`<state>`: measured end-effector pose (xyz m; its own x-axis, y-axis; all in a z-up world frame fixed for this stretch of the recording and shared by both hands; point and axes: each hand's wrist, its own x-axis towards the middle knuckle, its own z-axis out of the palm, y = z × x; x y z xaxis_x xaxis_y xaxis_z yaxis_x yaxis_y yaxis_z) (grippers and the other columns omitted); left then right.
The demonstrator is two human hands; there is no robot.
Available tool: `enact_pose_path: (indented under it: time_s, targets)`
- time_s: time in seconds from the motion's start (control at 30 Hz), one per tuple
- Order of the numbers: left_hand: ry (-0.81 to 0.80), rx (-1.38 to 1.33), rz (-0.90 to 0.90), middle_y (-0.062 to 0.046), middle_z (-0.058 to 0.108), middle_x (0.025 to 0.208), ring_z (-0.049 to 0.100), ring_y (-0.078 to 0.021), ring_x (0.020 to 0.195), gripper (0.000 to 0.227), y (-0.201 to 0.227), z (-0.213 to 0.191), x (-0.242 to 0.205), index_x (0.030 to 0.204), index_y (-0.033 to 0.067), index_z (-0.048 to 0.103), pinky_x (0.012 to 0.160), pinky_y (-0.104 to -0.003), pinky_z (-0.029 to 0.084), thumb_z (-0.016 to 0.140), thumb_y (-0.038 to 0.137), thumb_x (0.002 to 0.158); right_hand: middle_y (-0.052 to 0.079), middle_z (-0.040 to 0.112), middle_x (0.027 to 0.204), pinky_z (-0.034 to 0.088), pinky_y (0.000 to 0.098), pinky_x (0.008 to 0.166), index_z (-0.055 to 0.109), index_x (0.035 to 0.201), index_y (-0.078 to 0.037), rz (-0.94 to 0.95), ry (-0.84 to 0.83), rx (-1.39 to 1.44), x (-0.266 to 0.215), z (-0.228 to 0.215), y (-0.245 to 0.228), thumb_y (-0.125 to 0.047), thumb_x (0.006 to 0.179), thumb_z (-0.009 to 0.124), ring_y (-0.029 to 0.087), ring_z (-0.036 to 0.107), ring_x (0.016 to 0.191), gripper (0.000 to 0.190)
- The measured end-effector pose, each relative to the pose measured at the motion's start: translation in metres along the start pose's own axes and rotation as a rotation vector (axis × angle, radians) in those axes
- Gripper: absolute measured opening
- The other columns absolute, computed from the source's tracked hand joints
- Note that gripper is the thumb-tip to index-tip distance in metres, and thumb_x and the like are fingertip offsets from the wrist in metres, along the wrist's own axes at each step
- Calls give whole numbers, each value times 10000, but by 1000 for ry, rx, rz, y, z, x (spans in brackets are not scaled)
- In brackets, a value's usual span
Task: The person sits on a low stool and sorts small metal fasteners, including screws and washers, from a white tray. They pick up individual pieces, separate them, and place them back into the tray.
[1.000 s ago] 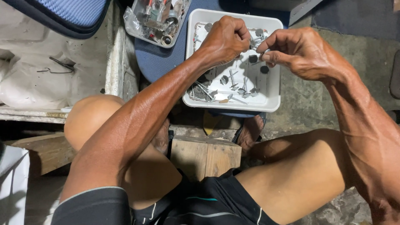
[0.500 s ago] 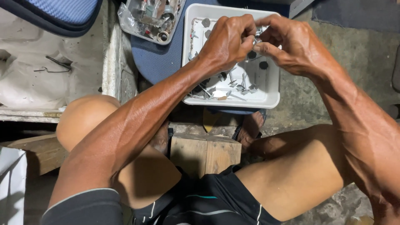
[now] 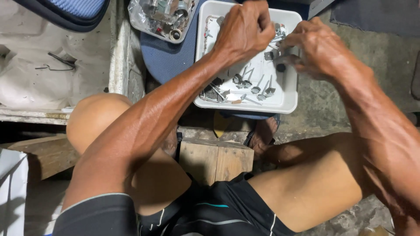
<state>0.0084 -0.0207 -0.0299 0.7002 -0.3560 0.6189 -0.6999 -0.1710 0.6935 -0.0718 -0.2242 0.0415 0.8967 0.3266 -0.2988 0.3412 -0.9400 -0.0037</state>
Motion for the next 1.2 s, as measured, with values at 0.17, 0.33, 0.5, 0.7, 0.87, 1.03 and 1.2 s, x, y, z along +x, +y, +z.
enact_pose_path:
  time_s: [0.17, 0.33, 0.5, 0.7, 0.87, 1.03, 1.2]
  targets:
    - [-229, 6, -52, 82, 456, 520, 439, -66, 385, 195, 4, 17, -17, 712, 157, 562, 315, -238, 373, 532, 19, 847, 123, 662, 1100, 506, 531, 890, 766, 1147, -140, 7, -8, -135, 9, 20, 6, -195, 948, 769, 338, 547, 1099, 206]
    - [-455, -1, -40, 81, 459, 528, 423, -71, 396, 197, -1, 31, -27, 708, 171, 565, 344, -221, 376, 564, 21, 836, 212, 735, 1010, 629, 389, 610, 692, 1117, 13, 55, 23, 140, -10, -16, -6, 26, 1056, 634, 314, 739, 757, 85]
    - [-489, 174, 81, 2, 516, 557, 543, -148, 481, 216, -4, 46, -32, 715, 128, 561, 491, -334, 587, 690, -23, 801, 60, 575, 891, 413, 390, 685, 613, 1200, -25, -47, 452, 350, -29, -21, 7, -24, 1186, 656, 192, 495, 707, 44]
    - [-542, 351, 72, -73, 616, 748, 563, -183, 591, 257, -8, 72, -33, 750, 110, 559, 554, -366, 566, 604, -106, 883, 89, 690, 971, 482, 331, 766, 684, 1092, -2, -96, 438, 548, -23, -30, -6, -96, 1262, 707, 169, 629, 843, 196]
    - [-609, 301, -101, -58, 575, 680, 549, -231, 603, 251, 3, 55, -13, 715, 135, 608, 564, -421, 523, 544, -53, 868, 94, 701, 964, 520, 283, 735, 704, 1151, 10, -69, 338, 736, -25, -32, -8, -59, 1169, 733, 143, 650, 862, 76]
    - [-338, -74, -445, 8, 727, 662, 680, -134, 626, 306, 23, 4, 13, 555, 143, 668, 534, -339, 556, 602, -33, 796, 122, 749, 978, 612, 265, 789, 687, 1135, 15, -34, 276, 798, -39, -49, -17, -60, 1074, 702, 166, 739, 867, 97]
    - [-330, -403, -932, -102, 773, 919, 746, -134, 594, 82, 60, -27, 29, 866, 80, 694, 482, -221, 646, 713, 77, 946, 117, 746, 943, 577, 279, 762, 699, 1148, 9, 1, 269, 842, -42, -37, -19, -122, 1039, 717, 174, 732, 868, 171]
